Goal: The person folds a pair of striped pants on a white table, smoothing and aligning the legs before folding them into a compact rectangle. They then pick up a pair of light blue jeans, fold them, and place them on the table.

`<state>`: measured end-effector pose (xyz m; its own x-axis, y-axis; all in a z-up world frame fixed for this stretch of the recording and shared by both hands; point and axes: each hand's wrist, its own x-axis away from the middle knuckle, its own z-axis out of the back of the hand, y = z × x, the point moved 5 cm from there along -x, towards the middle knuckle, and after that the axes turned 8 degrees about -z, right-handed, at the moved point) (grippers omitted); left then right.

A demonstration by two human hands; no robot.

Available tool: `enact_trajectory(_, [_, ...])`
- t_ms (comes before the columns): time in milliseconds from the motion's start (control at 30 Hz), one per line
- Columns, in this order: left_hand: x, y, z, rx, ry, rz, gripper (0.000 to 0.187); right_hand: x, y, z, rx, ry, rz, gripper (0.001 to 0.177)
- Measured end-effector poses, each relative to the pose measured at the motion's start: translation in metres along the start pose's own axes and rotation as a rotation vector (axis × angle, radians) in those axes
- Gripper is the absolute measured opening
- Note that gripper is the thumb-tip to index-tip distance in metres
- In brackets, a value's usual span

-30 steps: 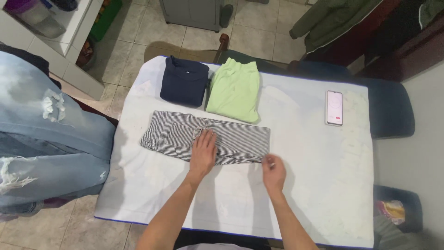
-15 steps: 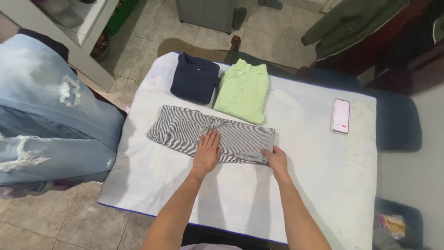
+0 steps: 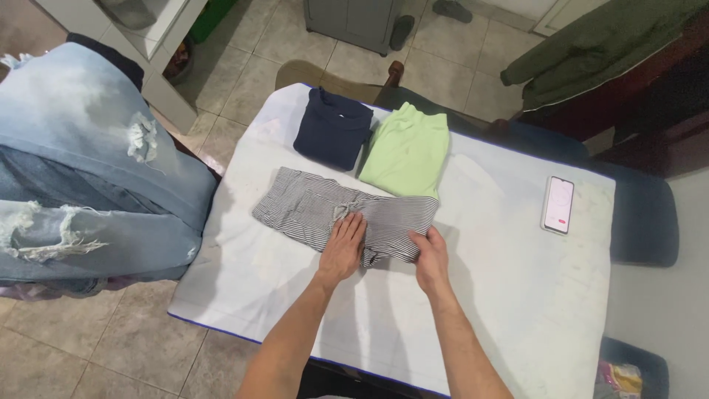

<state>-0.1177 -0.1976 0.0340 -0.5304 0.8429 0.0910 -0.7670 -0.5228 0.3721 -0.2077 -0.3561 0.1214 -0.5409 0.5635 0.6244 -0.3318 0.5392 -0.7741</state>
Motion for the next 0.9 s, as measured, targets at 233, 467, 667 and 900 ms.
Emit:
enact_trajectory(233, [0.014,0.007,0.013,-0.025,0.022,-0.039,0.058,0.019,-0.005,-0.068,0.023,-0.049,0.017,0.017])
enact_trajectory(467, [0.021,-0.013,-0.020,0.106,-0.080,-0.012,0.056,-0.015,0.036,-0.117,0.152,-0.077,0.059,0.017])
enact_trajectory(667, [0.041,-0.050,-0.091,0.400,-0.002,-0.044,0.057,-0.054,0.075,-0.160,0.297,-0.091,0.149,0.023])
enact_trajectory(900, [0.051,-0.063,-0.106,0.658,0.094,0.115,0.049,-0.032,0.079,-0.217,0.553,-0.079,0.198,0.025])
